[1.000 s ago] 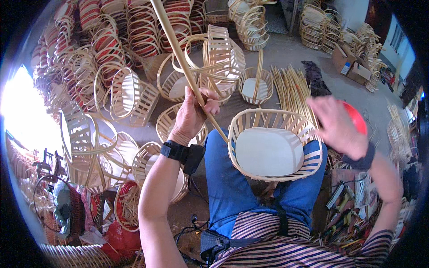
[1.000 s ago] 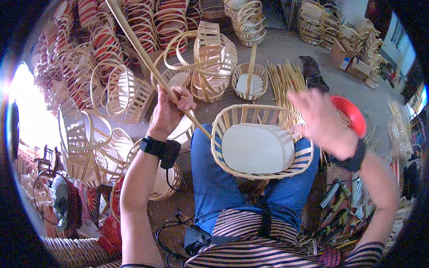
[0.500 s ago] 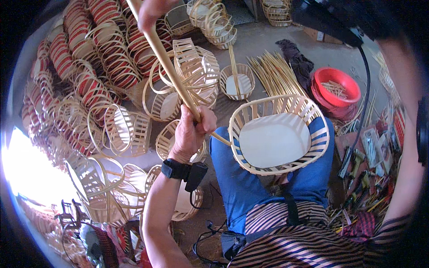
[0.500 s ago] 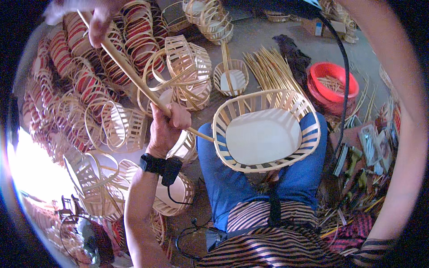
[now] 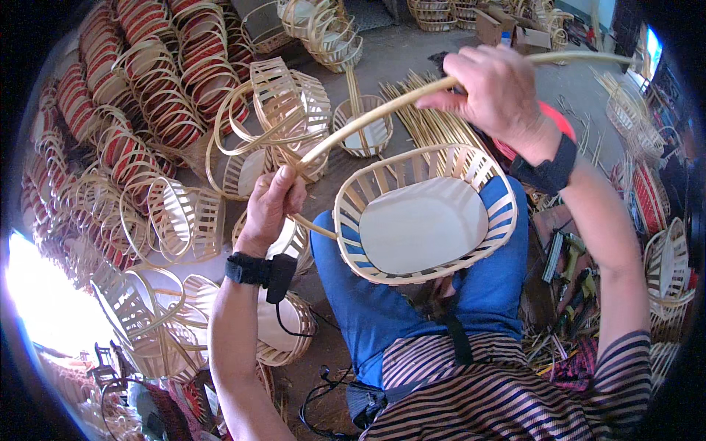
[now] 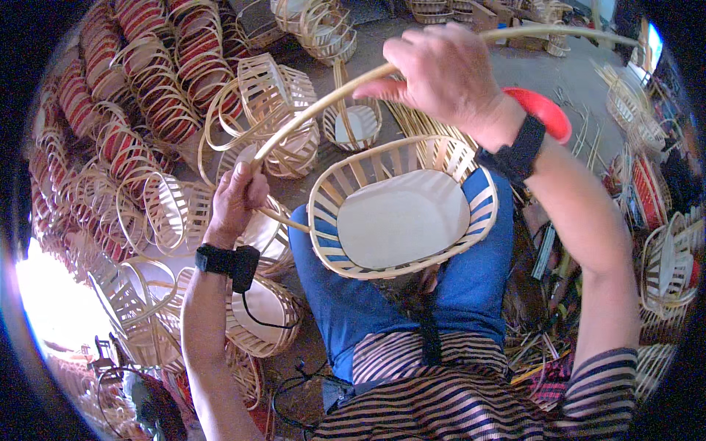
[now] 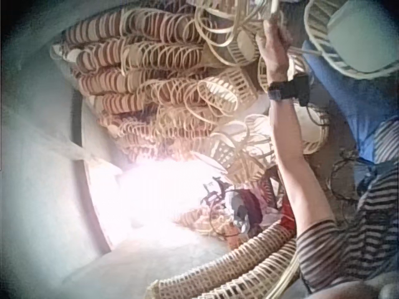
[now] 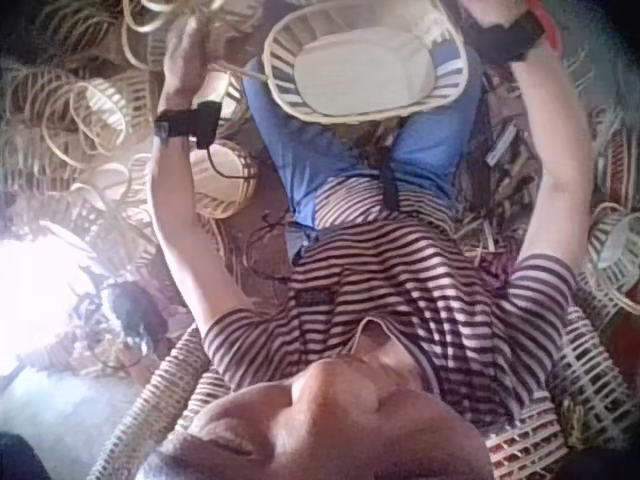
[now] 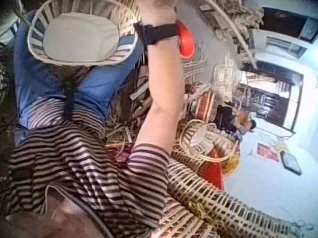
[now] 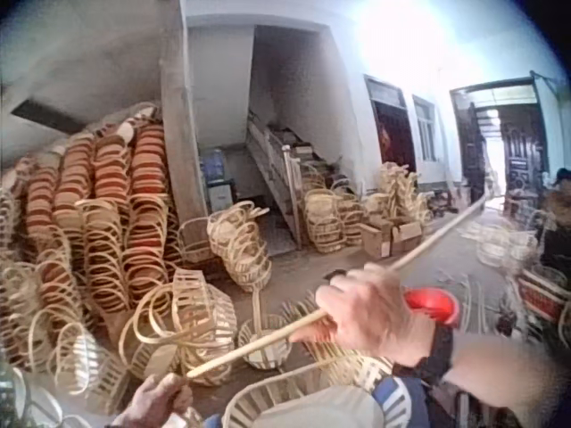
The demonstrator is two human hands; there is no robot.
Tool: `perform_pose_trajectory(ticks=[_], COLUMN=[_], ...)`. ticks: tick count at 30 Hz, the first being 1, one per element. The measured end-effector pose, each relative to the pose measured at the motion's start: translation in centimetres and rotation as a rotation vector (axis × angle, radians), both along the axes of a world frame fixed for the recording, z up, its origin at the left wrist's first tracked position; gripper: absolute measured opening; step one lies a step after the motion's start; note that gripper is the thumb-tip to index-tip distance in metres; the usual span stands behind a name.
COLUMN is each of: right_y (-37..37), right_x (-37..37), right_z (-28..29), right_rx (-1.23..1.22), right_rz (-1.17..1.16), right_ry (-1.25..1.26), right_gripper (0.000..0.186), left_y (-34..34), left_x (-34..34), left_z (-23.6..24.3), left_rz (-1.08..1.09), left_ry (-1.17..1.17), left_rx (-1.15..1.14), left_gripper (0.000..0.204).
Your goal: The person assembles wooden baskets by using a pneumatic nail gun to attach handles and rim strips, and trimming excess pieces with pliers. They pick up wood strips from the floor and position them onto the baskets before securing them.
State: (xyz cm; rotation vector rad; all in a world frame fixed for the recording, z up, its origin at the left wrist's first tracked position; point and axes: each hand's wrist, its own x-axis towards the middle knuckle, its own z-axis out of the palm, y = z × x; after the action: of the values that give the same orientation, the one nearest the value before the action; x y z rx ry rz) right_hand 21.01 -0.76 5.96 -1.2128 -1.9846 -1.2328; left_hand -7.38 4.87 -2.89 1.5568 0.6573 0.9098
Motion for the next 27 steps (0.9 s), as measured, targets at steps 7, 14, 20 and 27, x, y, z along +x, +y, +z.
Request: perform_pose_trajectory(ticks=[7, 14, 20, 27], right_y=[-2.0, -8.1, -5.7, -2.7], right_x=[11.2, 23.1, 21.4, 17.5], right_z=[-5.8, -10.3, -8.9, -9.7], right_rx=[-0.126, -0.179, 0.039, 0.082], right_rz=[-0.041, -0.334, -0.270, -0.247], right_ry=[0.219, 0.458, 0.502, 0.747], right_gripper=[0.037, 0.028, 0.029, 0.034], left_y=[-0.6, 0.8, -0.7, -4.0], left_x=[-0.7, -4.4, -0.8, 16.3], left_z=[0.4, -1.0, 4.2, 10.1], left_rz=[0.245, 0.091, 0.254, 0.227], left_ry=[0.166, 0.066, 0.545, 0.759], left_rx=[0.018, -0.028, 0.291, 1.061], left_gripper=[0.039, 0.035, 0.029, 0.027])
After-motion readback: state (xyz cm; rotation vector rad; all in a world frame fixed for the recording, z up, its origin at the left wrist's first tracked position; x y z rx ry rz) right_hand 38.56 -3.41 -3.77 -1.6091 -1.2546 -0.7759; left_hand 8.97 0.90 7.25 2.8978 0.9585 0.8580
